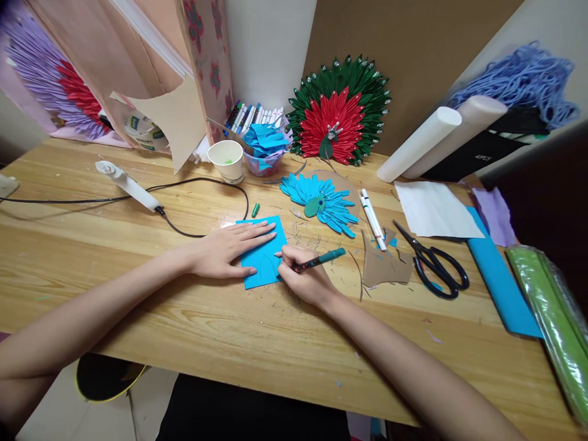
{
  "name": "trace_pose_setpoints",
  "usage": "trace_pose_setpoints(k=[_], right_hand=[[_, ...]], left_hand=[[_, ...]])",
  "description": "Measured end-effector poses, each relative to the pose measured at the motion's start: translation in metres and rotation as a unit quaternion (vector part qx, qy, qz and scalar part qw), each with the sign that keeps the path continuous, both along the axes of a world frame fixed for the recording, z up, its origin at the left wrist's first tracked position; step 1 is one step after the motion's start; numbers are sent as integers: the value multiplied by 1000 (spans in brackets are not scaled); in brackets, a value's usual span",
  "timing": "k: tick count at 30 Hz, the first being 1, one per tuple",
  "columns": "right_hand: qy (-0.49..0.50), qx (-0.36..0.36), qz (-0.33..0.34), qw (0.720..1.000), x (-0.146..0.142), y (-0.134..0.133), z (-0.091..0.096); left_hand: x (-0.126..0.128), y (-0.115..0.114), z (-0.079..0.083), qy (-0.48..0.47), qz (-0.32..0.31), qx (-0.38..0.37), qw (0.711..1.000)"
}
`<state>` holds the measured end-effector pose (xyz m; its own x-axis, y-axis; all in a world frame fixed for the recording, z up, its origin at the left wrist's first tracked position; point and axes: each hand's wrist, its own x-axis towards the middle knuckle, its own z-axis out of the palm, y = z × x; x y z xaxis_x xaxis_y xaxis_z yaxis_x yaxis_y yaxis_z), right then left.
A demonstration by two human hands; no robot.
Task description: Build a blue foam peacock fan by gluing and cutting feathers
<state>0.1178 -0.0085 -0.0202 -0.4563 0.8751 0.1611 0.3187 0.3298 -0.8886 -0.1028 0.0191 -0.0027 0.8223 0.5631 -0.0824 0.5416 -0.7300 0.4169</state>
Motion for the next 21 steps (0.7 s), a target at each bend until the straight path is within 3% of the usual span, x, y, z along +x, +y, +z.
trace_pose_setpoints(k=[11,18,21], right_hand=[[53,-116,-35,991,2,3,1],[-56,-88,41,994,-19,-3,24],[-56,-75,15,996,-31,-1,20]], left_hand=[[-12,6,4,-7,-15,-24,1000],[-12,5,3,-9,-18,-22,1000],[-12,6,2,-5,-22,-20,1000]])
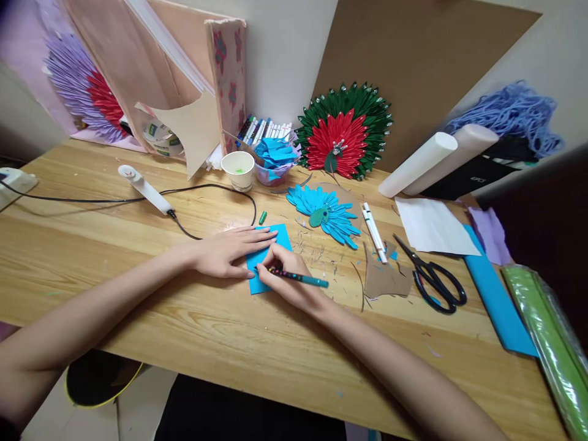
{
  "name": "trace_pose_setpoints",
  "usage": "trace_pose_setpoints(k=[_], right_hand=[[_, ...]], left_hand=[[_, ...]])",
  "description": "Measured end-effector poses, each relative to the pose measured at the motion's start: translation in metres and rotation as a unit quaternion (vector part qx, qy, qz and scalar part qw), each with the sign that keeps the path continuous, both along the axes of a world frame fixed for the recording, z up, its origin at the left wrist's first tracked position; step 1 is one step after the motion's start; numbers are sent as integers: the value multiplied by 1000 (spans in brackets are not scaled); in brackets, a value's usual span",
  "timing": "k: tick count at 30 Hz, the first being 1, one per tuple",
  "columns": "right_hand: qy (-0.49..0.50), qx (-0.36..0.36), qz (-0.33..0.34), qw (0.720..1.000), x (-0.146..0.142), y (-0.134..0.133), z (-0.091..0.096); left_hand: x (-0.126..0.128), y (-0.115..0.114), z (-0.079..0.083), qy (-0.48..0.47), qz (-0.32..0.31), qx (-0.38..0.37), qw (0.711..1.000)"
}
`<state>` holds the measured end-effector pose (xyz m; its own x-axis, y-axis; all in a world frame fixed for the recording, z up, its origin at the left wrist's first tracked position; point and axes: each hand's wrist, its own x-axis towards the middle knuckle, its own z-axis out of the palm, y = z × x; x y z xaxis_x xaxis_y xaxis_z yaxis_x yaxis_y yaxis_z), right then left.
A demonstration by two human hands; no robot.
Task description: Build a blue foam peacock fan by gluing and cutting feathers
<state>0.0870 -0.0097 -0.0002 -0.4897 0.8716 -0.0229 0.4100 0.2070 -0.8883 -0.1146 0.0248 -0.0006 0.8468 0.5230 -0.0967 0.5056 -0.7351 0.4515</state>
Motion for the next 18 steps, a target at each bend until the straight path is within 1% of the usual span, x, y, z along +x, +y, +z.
trace_pose_setpoints(k=[2,5,8,12,15,18], right_hand=[[19,5,-26,999,-4,2,-7],[29,10,-37,999,-6,3,-16],[7,29,-38,999,-5,1,-17],[-20,55,-9,998,-4,0,-14],[-30,39,14,999,-4,0,-14],[-6,13,-1,1000,-3,1,-16]], left_hand=[[0,0,0,5,-4,1,1000],[0,1,-1,4,-11,2,1000],[0,2,-2,0,-10,2,1000],[0,2,-3,-1,-7,-2,1000],[0,2,-3,-4,-9,-3,1000],[0,2,-3,-2,-10,1,1000]])
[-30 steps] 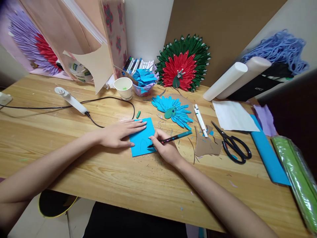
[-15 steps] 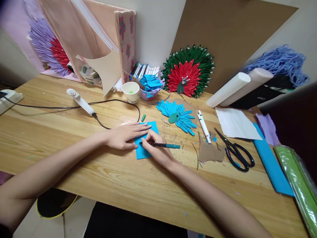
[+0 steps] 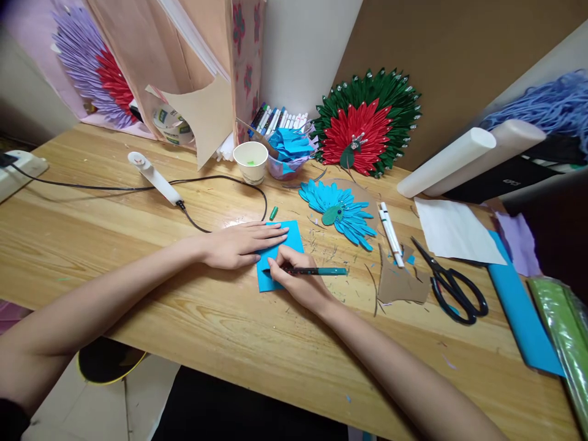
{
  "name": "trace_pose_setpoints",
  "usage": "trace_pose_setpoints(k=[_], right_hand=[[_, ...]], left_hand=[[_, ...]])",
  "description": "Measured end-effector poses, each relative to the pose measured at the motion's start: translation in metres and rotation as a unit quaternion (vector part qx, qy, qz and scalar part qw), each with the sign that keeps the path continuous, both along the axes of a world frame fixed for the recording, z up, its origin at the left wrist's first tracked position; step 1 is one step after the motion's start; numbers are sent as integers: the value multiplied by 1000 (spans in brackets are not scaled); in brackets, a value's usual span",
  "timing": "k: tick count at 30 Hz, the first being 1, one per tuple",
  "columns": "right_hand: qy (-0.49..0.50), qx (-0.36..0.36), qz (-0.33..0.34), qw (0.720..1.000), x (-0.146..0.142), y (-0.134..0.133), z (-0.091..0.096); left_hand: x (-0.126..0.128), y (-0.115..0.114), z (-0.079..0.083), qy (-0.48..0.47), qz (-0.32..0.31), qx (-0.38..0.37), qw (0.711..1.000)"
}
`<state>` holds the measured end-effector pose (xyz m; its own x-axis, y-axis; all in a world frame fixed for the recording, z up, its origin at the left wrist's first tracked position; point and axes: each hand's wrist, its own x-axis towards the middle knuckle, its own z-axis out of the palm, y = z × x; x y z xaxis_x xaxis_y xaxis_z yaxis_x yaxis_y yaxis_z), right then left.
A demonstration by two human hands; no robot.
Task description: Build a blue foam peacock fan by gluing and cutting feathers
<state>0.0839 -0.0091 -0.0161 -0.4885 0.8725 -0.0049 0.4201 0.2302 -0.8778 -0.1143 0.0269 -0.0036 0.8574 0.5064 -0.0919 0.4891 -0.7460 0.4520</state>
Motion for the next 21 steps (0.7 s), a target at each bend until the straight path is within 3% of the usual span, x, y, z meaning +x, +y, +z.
trace_pose_setpoints(k=[5,13,21], right_hand=[[3,19,-20,1000,0,-1,-1],[-12,25,40,999,3,0,-4],[-6,-16,105,994,7,2,0]], left_hand=[[0,1,-1,0,1,2,1000],[-1,1,-2,7,-3,7,1000],[-1,1,-2,3,-2,9,1000]])
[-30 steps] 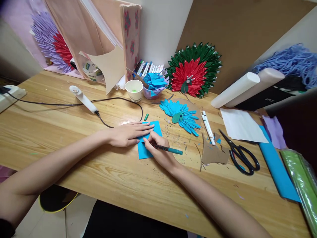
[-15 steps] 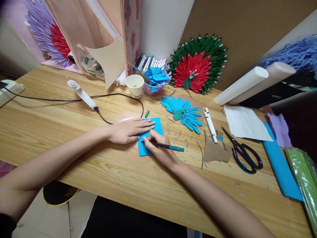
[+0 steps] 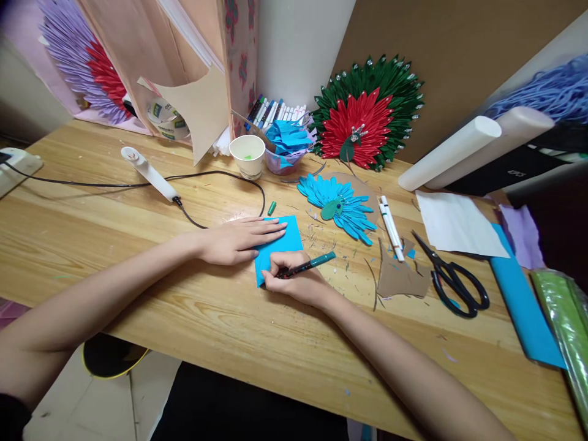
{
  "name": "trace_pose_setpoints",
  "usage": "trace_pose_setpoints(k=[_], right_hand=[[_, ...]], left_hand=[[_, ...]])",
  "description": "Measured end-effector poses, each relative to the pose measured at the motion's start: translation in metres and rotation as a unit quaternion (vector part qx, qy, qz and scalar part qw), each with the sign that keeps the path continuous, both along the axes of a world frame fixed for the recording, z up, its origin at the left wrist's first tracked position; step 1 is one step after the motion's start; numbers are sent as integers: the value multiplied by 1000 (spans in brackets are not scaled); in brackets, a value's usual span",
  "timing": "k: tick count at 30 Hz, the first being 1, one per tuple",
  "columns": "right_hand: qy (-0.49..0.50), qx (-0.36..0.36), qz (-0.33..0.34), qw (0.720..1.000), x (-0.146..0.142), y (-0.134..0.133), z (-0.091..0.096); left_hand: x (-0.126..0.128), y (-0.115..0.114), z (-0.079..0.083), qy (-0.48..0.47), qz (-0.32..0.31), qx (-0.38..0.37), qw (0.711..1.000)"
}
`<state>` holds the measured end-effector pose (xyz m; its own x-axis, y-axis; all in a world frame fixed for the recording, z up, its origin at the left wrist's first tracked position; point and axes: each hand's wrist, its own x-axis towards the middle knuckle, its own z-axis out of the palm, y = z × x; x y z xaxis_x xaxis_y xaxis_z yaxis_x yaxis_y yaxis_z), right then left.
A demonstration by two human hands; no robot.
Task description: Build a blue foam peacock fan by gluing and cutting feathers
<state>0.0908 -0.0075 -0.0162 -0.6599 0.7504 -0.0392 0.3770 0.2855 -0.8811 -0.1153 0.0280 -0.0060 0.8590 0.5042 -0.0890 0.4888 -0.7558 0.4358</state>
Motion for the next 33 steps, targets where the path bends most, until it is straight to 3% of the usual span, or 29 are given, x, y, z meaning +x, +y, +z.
trace_pose_setpoints(k=[2,4,8,16,24,33], right_hand=[[13,-27,3,1000,1,1,2],[50,-52,-36,997,1,2,1],[90,-26,-126,988,-2,3,-3],[-4,61,-103,993,-4,-1,0],[15,36,-106,994,-1,0,-2],[-3,85,-103,991,-3,-1,1]], left_hand=[[0,0,1,-2,-1,-1,1000],[0,0,1,0,-1,-4,1000],[1,-1,2,1,6,-10,1000],[2,-1,2,-7,0,-11,1000],[2,-1,3,-1,7,-20,1000],[1,0,1,-1,0,-15,1000]])
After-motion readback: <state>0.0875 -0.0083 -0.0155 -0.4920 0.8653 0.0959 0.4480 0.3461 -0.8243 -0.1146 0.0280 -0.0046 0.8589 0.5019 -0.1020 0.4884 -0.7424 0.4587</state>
